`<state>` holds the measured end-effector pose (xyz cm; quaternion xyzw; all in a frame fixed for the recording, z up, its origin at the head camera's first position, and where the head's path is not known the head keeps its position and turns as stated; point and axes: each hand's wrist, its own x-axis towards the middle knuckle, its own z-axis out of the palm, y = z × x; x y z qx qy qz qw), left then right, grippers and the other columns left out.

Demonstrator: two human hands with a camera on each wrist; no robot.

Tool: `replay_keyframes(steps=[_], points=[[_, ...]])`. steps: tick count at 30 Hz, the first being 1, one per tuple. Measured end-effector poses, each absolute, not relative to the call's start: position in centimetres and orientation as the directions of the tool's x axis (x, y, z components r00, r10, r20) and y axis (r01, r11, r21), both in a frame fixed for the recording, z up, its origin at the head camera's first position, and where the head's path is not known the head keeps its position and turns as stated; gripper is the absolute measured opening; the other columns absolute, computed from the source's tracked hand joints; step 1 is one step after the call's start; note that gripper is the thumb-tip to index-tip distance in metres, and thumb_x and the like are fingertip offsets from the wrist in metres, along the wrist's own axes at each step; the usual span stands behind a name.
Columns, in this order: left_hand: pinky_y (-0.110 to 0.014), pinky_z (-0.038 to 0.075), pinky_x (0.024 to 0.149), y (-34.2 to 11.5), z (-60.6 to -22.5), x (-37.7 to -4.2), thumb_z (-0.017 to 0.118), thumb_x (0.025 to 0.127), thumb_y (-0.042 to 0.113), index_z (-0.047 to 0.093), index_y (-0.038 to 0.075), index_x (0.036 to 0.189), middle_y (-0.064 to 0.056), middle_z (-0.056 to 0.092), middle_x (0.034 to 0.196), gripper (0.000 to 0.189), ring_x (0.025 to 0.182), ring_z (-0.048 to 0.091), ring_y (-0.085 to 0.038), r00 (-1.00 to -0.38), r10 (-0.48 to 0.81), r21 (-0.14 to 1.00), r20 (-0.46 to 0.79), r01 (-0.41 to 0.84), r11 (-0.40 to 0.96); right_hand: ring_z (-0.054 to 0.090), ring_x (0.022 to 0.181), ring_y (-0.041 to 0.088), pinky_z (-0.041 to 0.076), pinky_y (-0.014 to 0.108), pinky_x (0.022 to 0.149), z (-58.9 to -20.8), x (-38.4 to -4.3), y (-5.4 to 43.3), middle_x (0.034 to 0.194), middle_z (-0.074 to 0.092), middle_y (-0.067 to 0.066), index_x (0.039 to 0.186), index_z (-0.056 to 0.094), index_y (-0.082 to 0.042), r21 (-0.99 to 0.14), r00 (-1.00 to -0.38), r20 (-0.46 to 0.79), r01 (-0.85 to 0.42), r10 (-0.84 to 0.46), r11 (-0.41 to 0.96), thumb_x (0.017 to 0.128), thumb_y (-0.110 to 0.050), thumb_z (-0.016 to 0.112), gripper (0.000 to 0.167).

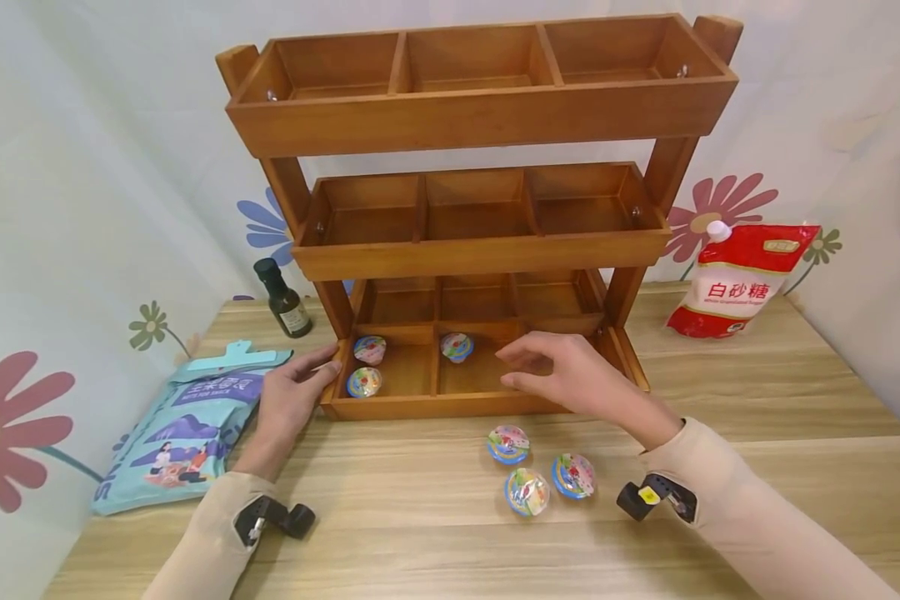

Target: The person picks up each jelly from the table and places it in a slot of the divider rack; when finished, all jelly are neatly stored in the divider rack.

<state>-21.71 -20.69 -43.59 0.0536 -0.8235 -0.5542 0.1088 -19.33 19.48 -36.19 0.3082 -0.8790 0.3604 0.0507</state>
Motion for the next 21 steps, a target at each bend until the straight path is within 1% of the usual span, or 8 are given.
replay_keyframes(steps=[5,9,11,15,18,21], points=[[-0.017,0.055,0.077,-20.7,-43.6,-21.7,0.079,0.097,0.022,0.078,0.015,0.131,-0.008,0.076,0.126,0.034,0.103,0.075,-0.018,-0.970,-0.208,0.922,0.123,0.034,0.387,0.074,0.098,0.014,0.060,0.041,0.085,-36.6,-18.7,19.8,0.111,0.079,-0.003,0.118,0.079,-0.014,-0.618,-0.793,0.316,-0.588,-0.520,0.522,0.094,-0.016,0.084,0.024],[-0.017,0.055,0.078,-20.7,-43.6,-21.7,0.079,0.098,0.022,0.078,0.016,0.132,-0.007,0.074,0.130,0.034,0.106,0.074,-0.020,-0.972,-0.206,0.923,0.112,0.025,0.384,0.074,0.097,0.015,0.060,0.038,0.084,-37.0,-18.2,19.9,0.112,0.078,-0.002,0.118,0.079,-0.015,-0.641,-0.786,0.300,-0.585,-0.540,0.496,0.094,-0.015,0.084,0.025],[-0.017,0.055,0.079,-20.7,-43.5,-21.6,0.079,0.098,0.023,0.077,0.016,0.132,-0.006,0.074,0.131,0.035,0.108,0.073,-0.021,-0.973,-0.204,0.924,0.108,0.022,0.383,0.074,0.098,0.014,0.060,0.037,0.084,-37.2,-18.0,20.0,0.112,0.078,-0.002,0.119,0.078,-0.016,-0.656,-0.787,0.284,-0.576,-0.547,0.488,0.094,-0.015,0.084,0.026],[-0.018,0.056,0.080,-20.6,-43.5,-21.6,0.079,0.098,0.023,0.077,0.017,0.132,-0.006,0.073,0.131,0.035,0.109,0.073,-0.022,-0.973,-0.204,0.925,0.104,0.019,0.381,0.074,0.098,0.012,0.060,0.041,0.084,-37.6,-17.6,20.1,0.110,0.079,-0.001,0.121,0.078,-0.016,-0.672,-0.783,0.265,-0.569,-0.563,0.475,0.094,-0.016,0.084,0.027],[-0.018,0.056,0.079,-20.6,-43.6,-21.7,0.079,0.098,0.023,0.077,0.017,0.132,-0.006,0.074,0.131,0.035,0.108,0.073,-0.022,-0.973,-0.206,0.923,0.103,0.016,0.384,0.075,0.098,0.015,0.060,0.041,0.085,-37.9,-17.5,20.1,0.107,0.079,-0.003,0.120,0.078,-0.013,-0.675,-0.775,0.265,-0.574,-0.573,0.464,0.093,-0.017,0.085,0.028],[-0.018,0.056,0.078,-20.7,-43.6,-21.7,0.079,0.098,0.023,0.078,0.017,0.132,-0.006,0.074,0.131,0.035,0.108,0.074,-0.021,-0.973,-0.209,0.921,0.102,0.013,0.388,0.075,0.099,0.017,0.060,0.038,0.086,-38.2,-17.4,20.1,0.107,0.079,-0.003,0.120,0.078,-0.011,-0.687,-0.769,0.255,-0.571,-0.587,0.450,0.094,-0.015,0.084,0.028]])
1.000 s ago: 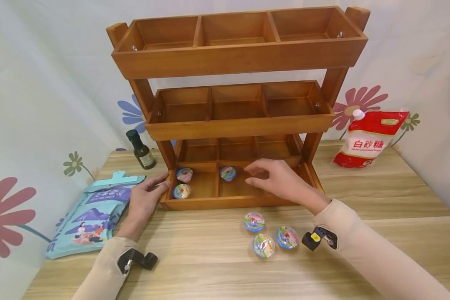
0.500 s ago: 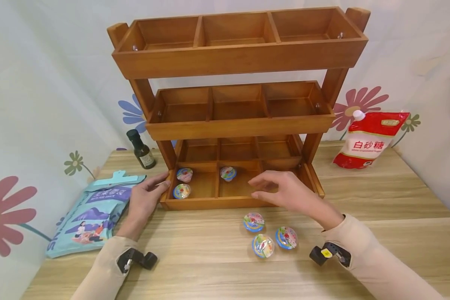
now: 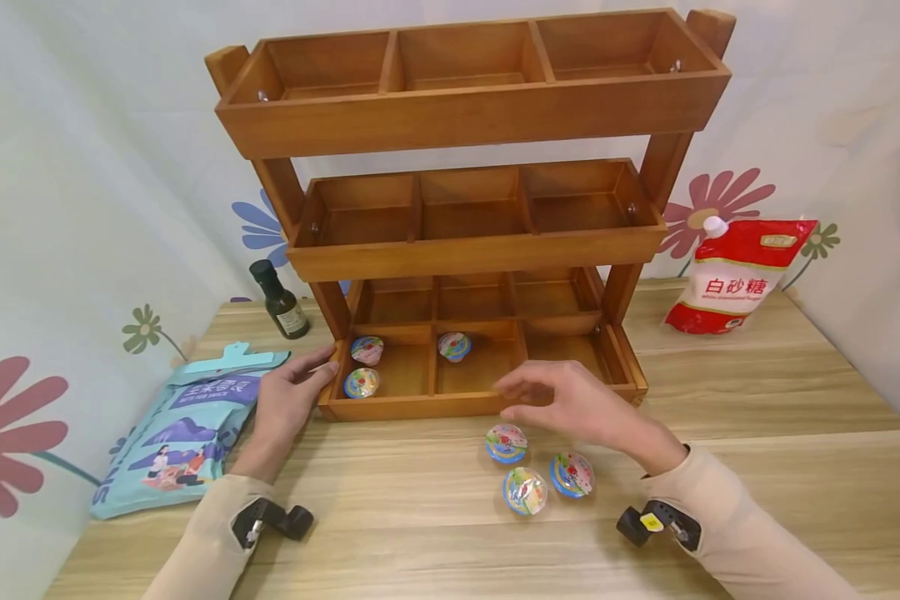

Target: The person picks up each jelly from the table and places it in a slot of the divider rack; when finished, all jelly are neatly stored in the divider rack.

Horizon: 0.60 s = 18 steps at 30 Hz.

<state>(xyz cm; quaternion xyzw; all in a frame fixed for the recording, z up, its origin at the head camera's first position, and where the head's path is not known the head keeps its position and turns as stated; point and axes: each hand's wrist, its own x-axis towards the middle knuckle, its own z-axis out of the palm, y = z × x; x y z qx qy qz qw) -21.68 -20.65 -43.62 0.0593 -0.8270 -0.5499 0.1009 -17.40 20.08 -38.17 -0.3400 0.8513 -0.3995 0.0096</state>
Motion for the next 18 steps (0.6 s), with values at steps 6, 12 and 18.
replay_keyframes(steps=[6,12,18], points=[[-0.018,0.056,0.078,-20.6,-43.6,-21.7,0.080,0.098,0.024,0.078,0.017,0.131,-0.007,0.075,0.128,0.035,0.106,0.074,-0.021,-0.973,-0.206,0.925,0.101,0.015,0.381,0.074,0.100,0.018,0.060,0.035,0.087,-38.6,-17.2,20.0,0.109,0.079,-0.004,0.121,0.077,-0.015,-0.707,-0.756,0.227,-0.561,-0.614,0.430,0.096,-0.016,0.082,0.025],[-0.017,0.056,0.080,-20.7,-43.7,-21.7,0.081,0.097,0.023,0.078,0.015,0.131,-0.006,0.075,0.129,0.035,0.109,0.074,-0.022,-0.974,-0.206,0.931,0.097,0.016,0.365,0.073,0.105,0.023,0.060,0.038,0.090,-39.0,-17.1,20.0,0.117,0.077,-0.002,0.122,0.078,-0.016,-0.716,-0.744,0.220,-0.562,-0.632,0.413,0.097,-0.020,0.081,0.025],[-0.017,0.055,0.080,-20.6,-43.6,-21.7,0.080,0.097,0.022,0.078,0.015,0.131,-0.007,0.075,0.129,0.035,0.110,0.074,-0.023,-0.973,-0.209,0.930,0.099,0.015,0.368,0.072,0.108,0.029,0.060,0.043,0.093,-39.3,-17.1,20.0,0.121,0.075,0.007,0.124,0.077,-0.011,-0.741,-0.727,0.208,-0.554,-0.654,0.380,0.099,-0.020,0.079,0.026]])
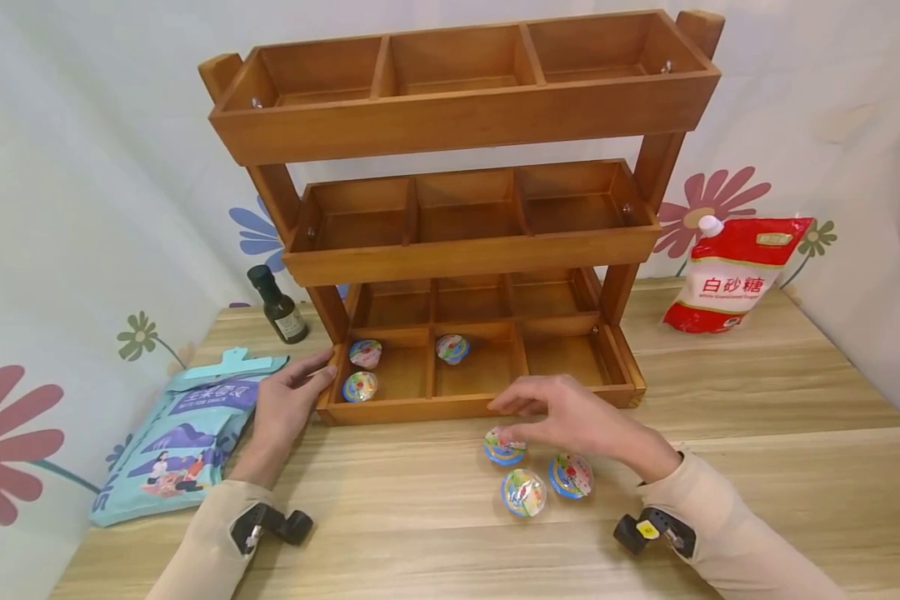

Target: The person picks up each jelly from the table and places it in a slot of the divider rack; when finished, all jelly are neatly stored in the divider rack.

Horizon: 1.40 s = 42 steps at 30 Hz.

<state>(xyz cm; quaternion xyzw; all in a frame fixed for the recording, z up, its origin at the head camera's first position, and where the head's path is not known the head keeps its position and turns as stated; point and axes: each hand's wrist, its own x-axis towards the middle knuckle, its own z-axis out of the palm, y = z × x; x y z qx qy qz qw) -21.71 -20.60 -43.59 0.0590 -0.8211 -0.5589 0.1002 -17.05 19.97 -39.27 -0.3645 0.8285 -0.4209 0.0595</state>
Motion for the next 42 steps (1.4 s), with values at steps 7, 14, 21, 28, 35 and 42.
replay_keyframes(steps=[7,14,21,28,35,42], points=[[-0.016,0.055,0.080,-20.5,-43.5,-21.7,0.080,0.098,0.024,0.077,0.014,0.132,-0.007,0.074,0.131,0.036,0.110,0.074,-0.023,-0.974,-0.205,0.928,0.099,0.016,0.372,0.073,0.111,0.031,0.059,0.044,0.095,-39.7,-17.0,20.2,0.124,0.074,0.008,0.126,0.075,-0.008,-0.759,-0.742,0.153,-0.511,-0.653,0.403,0.098,-0.025,0.080,0.033],[-0.016,0.055,0.080,-20.7,-43.5,-21.7,0.080,0.098,0.025,0.077,0.015,0.132,-0.007,0.074,0.130,0.035,0.107,0.074,-0.020,-0.972,-0.212,0.925,0.098,0.011,0.379,0.072,0.112,0.029,0.059,0.043,0.095,-40.1,-16.9,20.3,0.123,0.075,0.005,0.125,0.075,-0.006,-0.736,-0.734,0.138,-0.525,-0.665,0.428,0.097,-0.027,0.082,0.036],[-0.018,0.057,0.076,-20.6,-43.5,-21.6,0.079,0.098,0.023,0.078,0.015,0.132,-0.007,0.074,0.130,0.035,0.105,0.074,-0.016,-0.973,-0.210,0.931,0.096,0.013,0.364,0.070,0.110,0.019,0.059,0.043,0.094,-40.4,-16.8,20.2,0.118,0.075,-0.005,0.127,0.074,-0.008,-0.711,-0.722,0.122,-0.543,-0.681,0.448,0.095,-0.029,0.083,0.039],[-0.016,0.056,0.078,-20.6,-43.6,-21.6,0.080,0.097,0.021,0.078,0.013,0.130,-0.007,0.075,0.129,0.034,0.102,0.074,-0.012,-0.971,-0.212,0.932,0.109,0.026,0.362,0.068,0.111,0.015,0.058,0.042,0.095,-40.5,-16.7,20.2,0.122,0.074,-0.008,0.127,0.075,-0.013,-0.675,-0.726,0.108,-0.555,-0.679,0.486,0.093,-0.038,0.084,0.043],[-0.020,0.058,0.068,-20.6,-43.6,-21.5,0.079,0.098,0.022,0.078,0.014,0.131,-0.008,0.074,0.129,0.034,0.100,0.074,-0.010,-0.973,-0.209,0.933,0.101,0.020,0.359,0.068,0.109,0.014,0.058,0.040,0.094,-40.3,-16.6,20.2,0.120,0.073,-0.009,0.125,0.076,-0.016,-0.670,-0.716,0.104,-0.564,-0.691,0.483,0.091,-0.035,0.086,0.039],[-0.025,0.058,0.057,-20.6,-43.6,-21.6,0.079,0.098,0.024,0.078,0.015,0.132,-0.011,0.075,0.127,0.035,0.094,0.073,-0.008,-0.975,-0.207,0.939,0.085,0.009,0.345,0.067,0.108,0.012,0.058,0.039,0.094,-40.5,-16.7,20.3,0.120,0.073,-0.009,0.125,0.076,-0.016,-0.658,-0.705,0.110,-0.580,-0.701,0.480,0.093,-0.033,0.085,0.038]])
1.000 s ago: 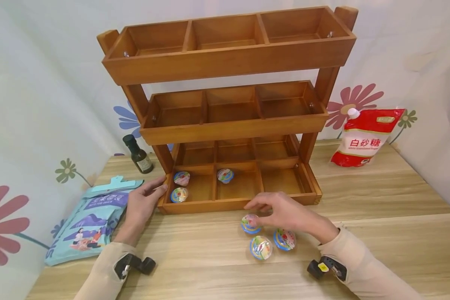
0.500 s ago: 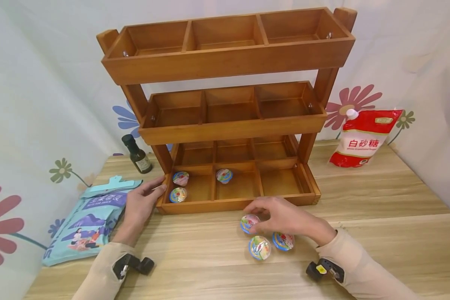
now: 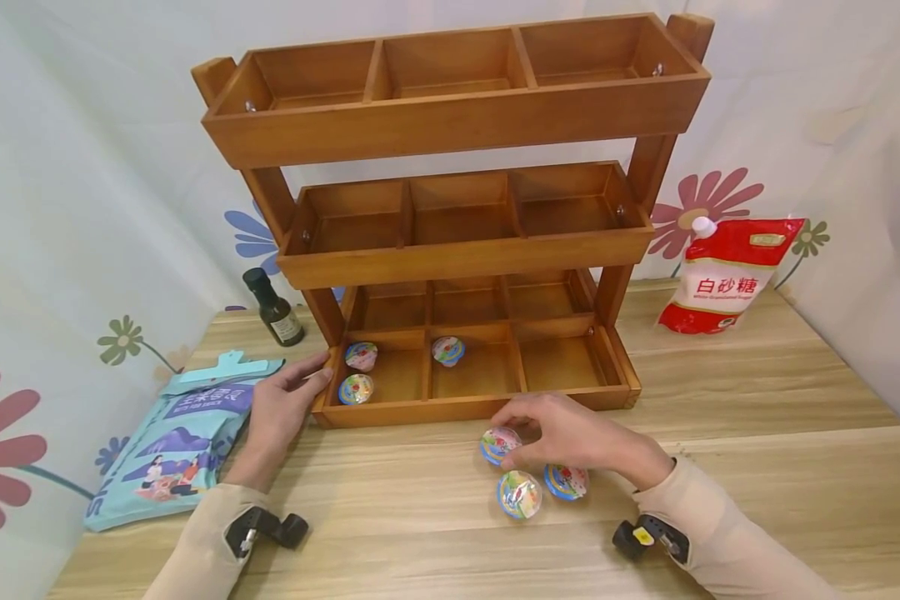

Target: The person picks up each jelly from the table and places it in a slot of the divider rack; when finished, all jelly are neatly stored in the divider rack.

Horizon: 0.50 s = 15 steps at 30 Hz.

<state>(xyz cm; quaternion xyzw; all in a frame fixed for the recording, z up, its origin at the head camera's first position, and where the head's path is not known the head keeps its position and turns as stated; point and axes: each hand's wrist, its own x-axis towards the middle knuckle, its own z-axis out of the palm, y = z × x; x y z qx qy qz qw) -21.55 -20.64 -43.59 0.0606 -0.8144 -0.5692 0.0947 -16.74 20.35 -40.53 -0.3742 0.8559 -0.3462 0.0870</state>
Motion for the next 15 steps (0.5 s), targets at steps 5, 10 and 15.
replay_keyframes(steps=[5,10,15], points=[[-0.025,0.058,0.057,-20.68,-43.61,-21.57,0.079,0.098,0.024,0.078,0.016,0.132,-0.011,0.075,0.128,0.035,0.094,0.074,-0.009,-0.974,-0.210,0.938,0.081,0.003,0.347,0.066,0.107,0.011,0.058,0.038,0.093,-40.54,-16.76,20.38,0.121,0.072,-0.007,0.127,0.075,-0.013,-0.660,-0.693,0.109,-0.587,-0.713,0.469,0.095,-0.032,0.083,0.038],[-0.022,0.057,0.060,-20.66,-43.53,-21.56,0.079,0.098,0.025,0.077,0.016,0.132,-0.010,0.074,0.130,0.035,0.097,0.073,-0.010,-0.973,-0.212,0.932,0.086,0.004,0.362,0.067,0.106,0.012,0.059,0.037,0.093,-40.56,-16.72,20.31,0.120,0.072,-0.006,0.128,0.075,-0.010,-0.679,-0.690,0.110,-0.578,-0.715,0.453,0.094,-0.030,0.084,0.040],[-0.025,0.057,0.055,-20.63,-43.49,-21.58,0.079,0.098,0.025,0.077,0.016,0.132,-0.011,0.074,0.128,0.035,0.093,0.073,-0.009,-0.974,-0.212,0.936,0.079,-0.001,0.352,0.067,0.106,0.013,0.059,0.036,0.093,-40.53,-16.57,20.15,0.119,0.072,-0.006,0.129,0.074,-0.009,-0.704,-0.700,0.109,-0.555,-0.705,0.443,0.095,-0.030,0.084,0.041]])
